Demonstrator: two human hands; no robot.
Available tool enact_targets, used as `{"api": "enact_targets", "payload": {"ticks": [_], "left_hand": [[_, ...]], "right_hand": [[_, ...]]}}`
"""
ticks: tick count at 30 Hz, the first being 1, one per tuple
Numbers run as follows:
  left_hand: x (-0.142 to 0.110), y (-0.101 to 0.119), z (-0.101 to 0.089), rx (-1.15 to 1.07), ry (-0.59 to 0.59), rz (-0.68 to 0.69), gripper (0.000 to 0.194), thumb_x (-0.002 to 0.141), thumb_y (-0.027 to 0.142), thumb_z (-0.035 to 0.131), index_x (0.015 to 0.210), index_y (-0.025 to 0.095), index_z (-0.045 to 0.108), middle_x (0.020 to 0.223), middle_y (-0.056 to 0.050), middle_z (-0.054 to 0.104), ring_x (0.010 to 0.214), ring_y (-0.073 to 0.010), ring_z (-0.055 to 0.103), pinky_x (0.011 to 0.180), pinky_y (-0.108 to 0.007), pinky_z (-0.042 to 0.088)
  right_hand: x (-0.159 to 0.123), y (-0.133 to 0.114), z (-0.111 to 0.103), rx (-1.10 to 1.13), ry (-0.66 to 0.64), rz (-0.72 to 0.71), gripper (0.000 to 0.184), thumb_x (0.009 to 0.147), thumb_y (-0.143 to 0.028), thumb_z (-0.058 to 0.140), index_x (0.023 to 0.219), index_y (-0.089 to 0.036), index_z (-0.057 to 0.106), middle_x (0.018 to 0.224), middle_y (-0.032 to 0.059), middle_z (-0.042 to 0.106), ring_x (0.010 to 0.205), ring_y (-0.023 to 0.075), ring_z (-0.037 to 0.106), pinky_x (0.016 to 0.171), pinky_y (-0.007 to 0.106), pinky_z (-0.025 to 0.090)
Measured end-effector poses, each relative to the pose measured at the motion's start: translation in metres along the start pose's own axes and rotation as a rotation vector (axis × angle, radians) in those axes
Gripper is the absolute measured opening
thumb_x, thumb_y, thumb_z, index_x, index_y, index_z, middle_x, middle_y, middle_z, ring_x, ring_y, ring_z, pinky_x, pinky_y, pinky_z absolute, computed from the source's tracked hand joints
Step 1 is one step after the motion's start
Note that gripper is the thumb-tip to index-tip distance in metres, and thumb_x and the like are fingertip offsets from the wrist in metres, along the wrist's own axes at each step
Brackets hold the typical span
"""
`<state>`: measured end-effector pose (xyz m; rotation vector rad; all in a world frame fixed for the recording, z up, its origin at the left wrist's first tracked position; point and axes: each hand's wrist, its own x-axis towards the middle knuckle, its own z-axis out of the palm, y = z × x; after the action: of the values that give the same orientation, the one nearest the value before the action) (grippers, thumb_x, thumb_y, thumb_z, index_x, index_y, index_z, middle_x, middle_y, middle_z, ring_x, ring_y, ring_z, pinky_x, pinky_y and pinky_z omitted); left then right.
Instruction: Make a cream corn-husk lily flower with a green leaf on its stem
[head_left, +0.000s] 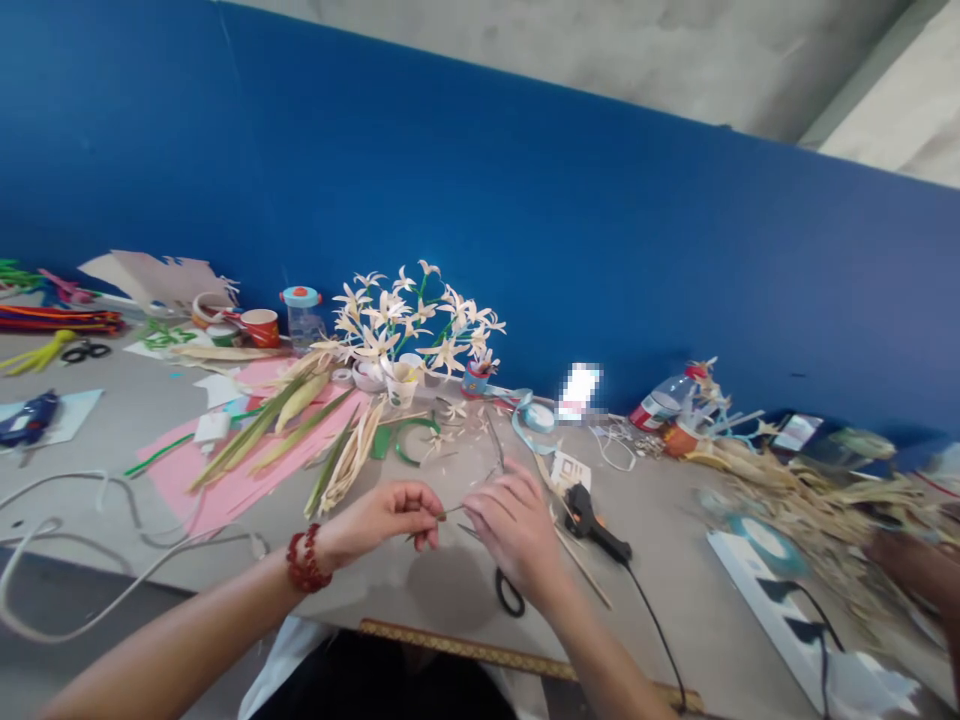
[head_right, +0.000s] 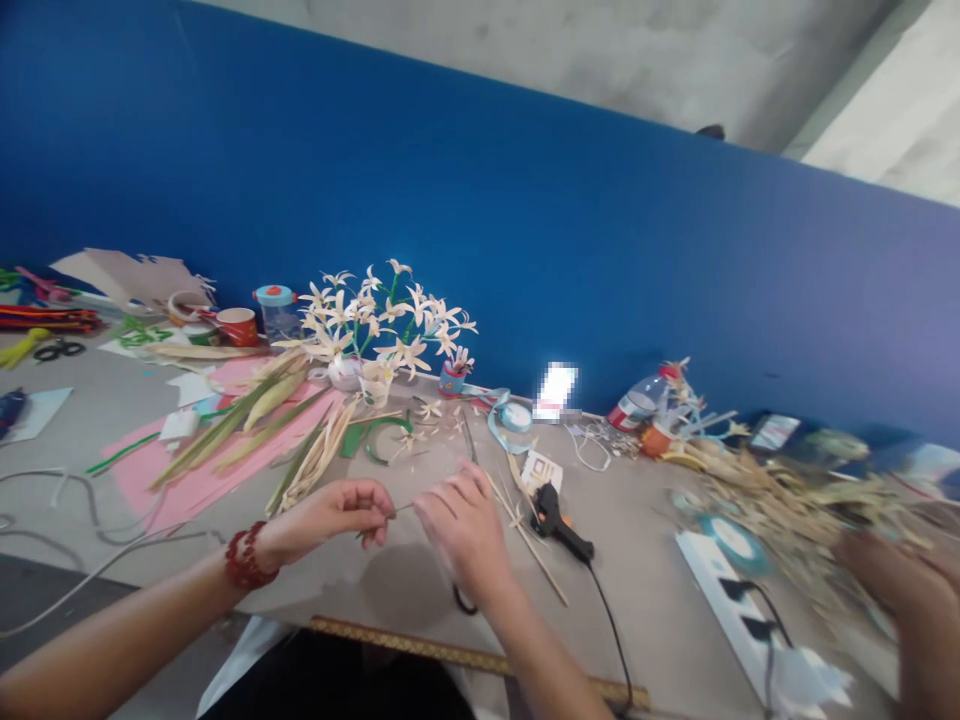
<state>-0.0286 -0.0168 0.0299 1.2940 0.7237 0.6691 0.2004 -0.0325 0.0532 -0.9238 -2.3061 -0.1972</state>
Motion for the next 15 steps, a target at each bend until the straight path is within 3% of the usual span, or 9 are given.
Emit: {"api": "enact_targets", "payload": {"ticks": [4, 7, 9, 11, 15], "left_hand": [[-0.005, 0.003, 0.000, 0.397, 0.178, 0.157, 0.012, 0.090, 0.027, 0.060, 0.094, 0.016, 0.065, 0.080, -0.005, 0.075, 0.070, -0.0154, 0.067, 0.072, -0.029, 0.051], [-0.006, 0.001, 0.001, 0.826, 0.343, 0.487, 0.014, 0.093, 0.020, 0.054, 0.098, 0.019, 0.067, 0.088, -0.006, 0.075, 0.083, -0.0191, 0.068, 0.079, -0.033, 0.053], [-0.004, -0.004, 0.000, 1.033, 0.373, 0.748, 0.019, 0.092, 0.012, 0.051, 0.099, 0.020, 0.067, 0.091, -0.007, 0.075, 0.086, -0.0201, 0.068, 0.085, -0.036, 0.053], [-0.002, -0.010, -0.002, 1.151, 0.355, 0.921, 0.026, 0.090, 0.005, 0.049, 0.103, 0.020, 0.066, 0.095, -0.007, 0.075, 0.087, -0.0197, 0.068, 0.090, -0.040, 0.052], [0.003, -0.017, -0.004, 1.232, 0.352, 1.014, 0.036, 0.088, 0.002, 0.049, 0.116, 0.021, 0.062, 0.104, -0.008, 0.076, 0.093, -0.0196, 0.069, 0.096, -0.044, 0.050]], "right_hand": [[0.002, 0.001, 0.005, 0.118, -0.177, 0.160, 0.017, 0.098, -0.022, 0.051, 0.086, -0.020, 0.064, 0.079, 0.0046, 0.068, 0.074, 0.0186, 0.060, 0.073, 0.033, 0.045], [0.000, -0.001, 0.012, 0.476, -0.249, 0.479, 0.021, 0.098, -0.032, 0.050, 0.083, -0.020, 0.060, 0.071, 0.0008, 0.061, 0.064, 0.0151, 0.057, 0.060, 0.026, 0.042], [-0.002, -0.004, 0.018, 0.847, -0.231, 0.726, 0.026, 0.095, -0.041, 0.054, 0.079, -0.020, 0.058, 0.064, -0.0032, 0.055, 0.055, 0.0120, 0.053, 0.054, 0.023, 0.041], [-0.003, -0.008, 0.025, 1.211, -0.158, 0.943, 0.031, 0.089, -0.047, 0.062, 0.076, -0.019, 0.057, 0.062, -0.0055, 0.052, 0.048, 0.0086, 0.047, 0.052, 0.022, 0.042], [0.001, -0.020, 0.034, 1.730, -0.007, 1.216, 0.032, 0.075, -0.043, 0.079, 0.077, -0.016, 0.062, 0.063, -0.0068, 0.054, 0.044, 0.0035, 0.038, 0.052, 0.020, 0.043]]}}
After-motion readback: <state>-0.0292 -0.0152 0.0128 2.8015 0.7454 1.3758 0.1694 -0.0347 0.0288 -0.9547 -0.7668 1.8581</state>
